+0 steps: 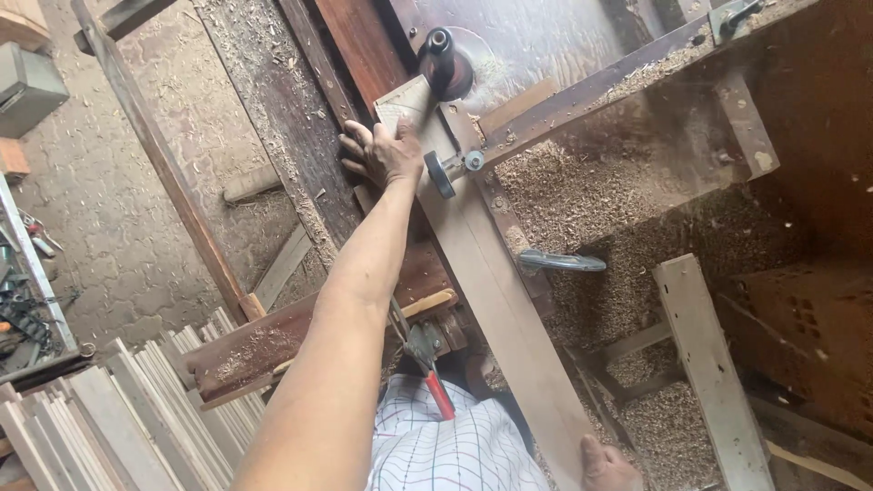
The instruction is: Cutting and shaping wooden planks using a woodworking machine.
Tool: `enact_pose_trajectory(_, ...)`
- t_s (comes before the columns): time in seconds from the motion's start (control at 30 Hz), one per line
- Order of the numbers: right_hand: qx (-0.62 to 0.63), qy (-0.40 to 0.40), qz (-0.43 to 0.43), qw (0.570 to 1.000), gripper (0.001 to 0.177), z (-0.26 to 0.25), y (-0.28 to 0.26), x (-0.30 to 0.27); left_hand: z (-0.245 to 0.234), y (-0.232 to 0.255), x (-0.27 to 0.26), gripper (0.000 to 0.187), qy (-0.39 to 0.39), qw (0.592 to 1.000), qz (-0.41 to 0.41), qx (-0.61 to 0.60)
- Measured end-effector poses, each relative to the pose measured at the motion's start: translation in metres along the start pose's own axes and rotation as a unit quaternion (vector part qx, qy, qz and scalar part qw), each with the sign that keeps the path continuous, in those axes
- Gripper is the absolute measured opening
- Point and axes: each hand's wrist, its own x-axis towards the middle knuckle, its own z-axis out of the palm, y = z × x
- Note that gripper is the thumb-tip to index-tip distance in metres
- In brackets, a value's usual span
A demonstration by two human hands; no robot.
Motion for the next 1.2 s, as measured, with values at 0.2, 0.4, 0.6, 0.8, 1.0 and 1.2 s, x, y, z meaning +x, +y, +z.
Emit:
enact_pose_trajectory(0.2,-0.033,-0.018,-0.051,0.998,0.079,0.0,-0.011,0.002,-0.01,0.008,0.008,0.066,-0.008,1.0,-0.006,-0.012)
enact_pose_trajectory(0.4,-0.041,-0.014,-0.022,0.999,0.084,-0.001,-0.033,0.0,-0.001,0.008,0.026,0.066,0.015,1.0,-0.005,-0.011)
enact_pose_trajectory(0.6,-0.07,0.001,0.007,0.998,0.084,-0.003,-0.069,-0.006,-0.006,0.011,0.04,0.066,0.008,1.0,-0.002,-0.014)
enact_pose_trajectory(0.8,-0.068,0.0,0.001,0.998,0.084,0.007,-0.064,0.008,-0.003,0.012,0.057,0.066,0.007,1.0,0.004,-0.019)
enact_pose_trajectory(1.0,-0.088,-0.009,0.031,0.996,0.083,0.02,-0.067,0.02,-0.016,0.026,0.068,0.062,0.001,1.0,-0.01,-0.024)
enact_pose_trajectory(1.2,-0.078,0.018,0.027,0.996,0.081,0.025,-0.091,0.022,-0.014,0.029,0.089,0.062,0.002,1.0,-0.017,-0.015)
